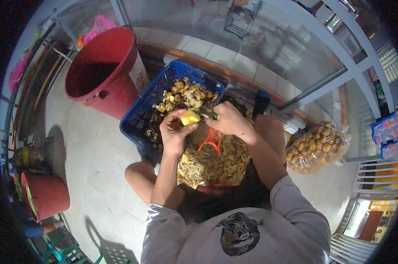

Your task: The person peels small pieces of produce with a hand peeler while seated on the floor, placing the peeled items and skins into different containers.

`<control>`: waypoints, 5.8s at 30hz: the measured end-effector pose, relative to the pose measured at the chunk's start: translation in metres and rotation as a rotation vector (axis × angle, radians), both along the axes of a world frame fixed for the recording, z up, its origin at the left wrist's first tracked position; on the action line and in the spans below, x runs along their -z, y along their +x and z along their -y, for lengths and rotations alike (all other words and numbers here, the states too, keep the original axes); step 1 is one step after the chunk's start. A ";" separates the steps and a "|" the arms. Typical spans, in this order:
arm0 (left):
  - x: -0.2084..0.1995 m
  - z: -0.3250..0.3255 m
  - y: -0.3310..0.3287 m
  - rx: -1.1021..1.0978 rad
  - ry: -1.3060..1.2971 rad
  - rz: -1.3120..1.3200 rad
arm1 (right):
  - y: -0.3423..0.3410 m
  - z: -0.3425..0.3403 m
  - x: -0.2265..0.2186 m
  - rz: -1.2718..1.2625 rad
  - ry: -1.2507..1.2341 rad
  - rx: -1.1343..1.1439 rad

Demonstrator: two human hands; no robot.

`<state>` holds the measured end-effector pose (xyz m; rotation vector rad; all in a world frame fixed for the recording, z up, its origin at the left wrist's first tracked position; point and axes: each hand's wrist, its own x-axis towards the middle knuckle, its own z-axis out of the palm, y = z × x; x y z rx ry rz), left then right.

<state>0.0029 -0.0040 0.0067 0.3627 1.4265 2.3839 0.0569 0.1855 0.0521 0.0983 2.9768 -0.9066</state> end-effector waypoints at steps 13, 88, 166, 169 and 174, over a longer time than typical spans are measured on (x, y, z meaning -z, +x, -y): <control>-0.012 -0.003 0.013 0.382 -0.181 -0.220 | -0.018 -0.043 0.000 -0.292 -0.068 0.302; 0.410 0.073 -0.080 -0.173 -1.364 0.745 | -0.041 -0.071 0.022 0.203 -0.040 0.368; -0.021 0.015 0.004 0.045 0.363 -0.150 | 0.028 0.062 -0.070 -0.171 0.338 0.081; -0.021 0.010 0.001 0.039 0.256 -0.183 | 0.017 0.055 -0.061 -0.125 0.310 0.089; -0.014 0.009 -0.008 0.136 0.529 0.181 | -0.001 0.050 -0.055 -0.022 0.118 0.138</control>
